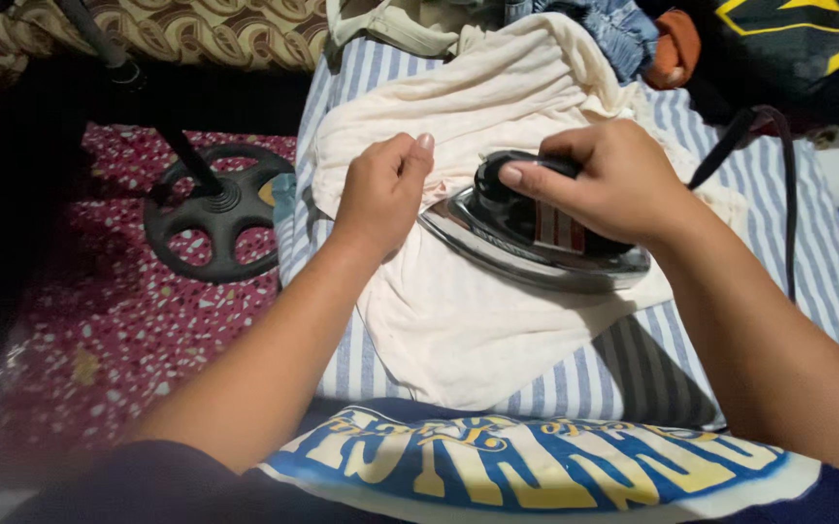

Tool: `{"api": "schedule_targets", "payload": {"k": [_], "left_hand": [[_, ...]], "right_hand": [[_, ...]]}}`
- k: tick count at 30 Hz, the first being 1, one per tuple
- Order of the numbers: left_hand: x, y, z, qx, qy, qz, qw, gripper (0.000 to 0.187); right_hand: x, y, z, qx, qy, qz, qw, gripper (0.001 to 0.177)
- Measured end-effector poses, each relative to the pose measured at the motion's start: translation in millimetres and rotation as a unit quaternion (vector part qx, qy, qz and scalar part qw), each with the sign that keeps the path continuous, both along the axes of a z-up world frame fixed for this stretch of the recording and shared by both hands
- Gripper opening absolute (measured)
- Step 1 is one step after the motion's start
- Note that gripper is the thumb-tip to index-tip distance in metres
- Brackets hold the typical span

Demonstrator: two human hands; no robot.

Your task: The person irons a light-colored garment and then a black garment on a striped ironing board. They smooth the fabric with one hand while moving the iron with the other, then fold the first garment and place it aside before continuing with the second.

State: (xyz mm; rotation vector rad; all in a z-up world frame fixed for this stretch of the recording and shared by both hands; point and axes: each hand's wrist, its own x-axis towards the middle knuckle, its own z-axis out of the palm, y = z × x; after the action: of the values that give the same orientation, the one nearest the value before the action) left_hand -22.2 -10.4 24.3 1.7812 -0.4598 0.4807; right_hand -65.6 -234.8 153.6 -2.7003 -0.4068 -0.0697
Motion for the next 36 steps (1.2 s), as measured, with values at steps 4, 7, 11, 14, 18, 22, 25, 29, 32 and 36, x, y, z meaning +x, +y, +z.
{"api": "schedule_targets", "payload": {"k": [4, 7, 11, 14, 18, 22, 25, 29, 32, 36], "left_hand": [[-2.1, -0.8, 3.7, 0.056, 0.012, 0.023, 0.998, 0.037], [-3.4, -3.8, 12.1, 0.079, 0.014, 0.024, 0.997, 0.028], [-3.7, -2.9, 15.5, 0.112, 0.017, 0.025, 0.993, 0.020], [-2.3, -5.7, 15.3, 0.138, 0.036, 0.028, 0.989, 0.017], [-37.7, -12.1, 21.4, 0.206, 0.086, 0.096, 0.970, 0.019], [-81.5, -24.9, 36.9, 0.284, 0.162, 0.155, 0.932, 0.049], [-87.6, -35.6, 40.1, 0.284, 0.251, 0.156, 0.912, 0.066], [-66.2, -30.0, 28.1, 0.281, 0.455, 0.068, 0.842, 0.061], [-52.8, -13.6, 10.8, 0.331, 0.451, -0.021, 0.829, 0.052], [-44.3, 9.0, -12.7, 0.347, 0.440, -0.087, 0.823, 0.053]], "right_hand": [[8.3, -0.9, 10.8, 0.067, 0.160, -0.042, 0.984, 0.050], [22.3, 4.2, 25.9, 0.089, 0.319, -0.057, 0.942, 0.054], [24.6, 6.7, 30.2, 0.062, 0.375, -0.061, 0.923, 0.060], [14.6, -6.5, 25.6, 0.022, 0.339, -0.093, 0.936, 0.064], [-20.0, -44.5, 19.7, 0.123, 0.320, -0.188, 0.921, 0.068], [-49.2, -84.7, 17.1, 0.207, 0.330, -0.276, 0.879, 0.062], [-54.4, -93.3, 11.9, 0.181, 0.327, -0.271, 0.887, 0.064], [-37.5, -64.1, 15.3, 0.191, 0.323, -0.197, 0.906, 0.058], [-15.1, -28.2, 23.5, 0.164, 0.330, -0.185, 0.911, 0.060], [-7.5, -25.3, 30.4, 0.119, 0.311, -0.183, 0.925, 0.060]]}}
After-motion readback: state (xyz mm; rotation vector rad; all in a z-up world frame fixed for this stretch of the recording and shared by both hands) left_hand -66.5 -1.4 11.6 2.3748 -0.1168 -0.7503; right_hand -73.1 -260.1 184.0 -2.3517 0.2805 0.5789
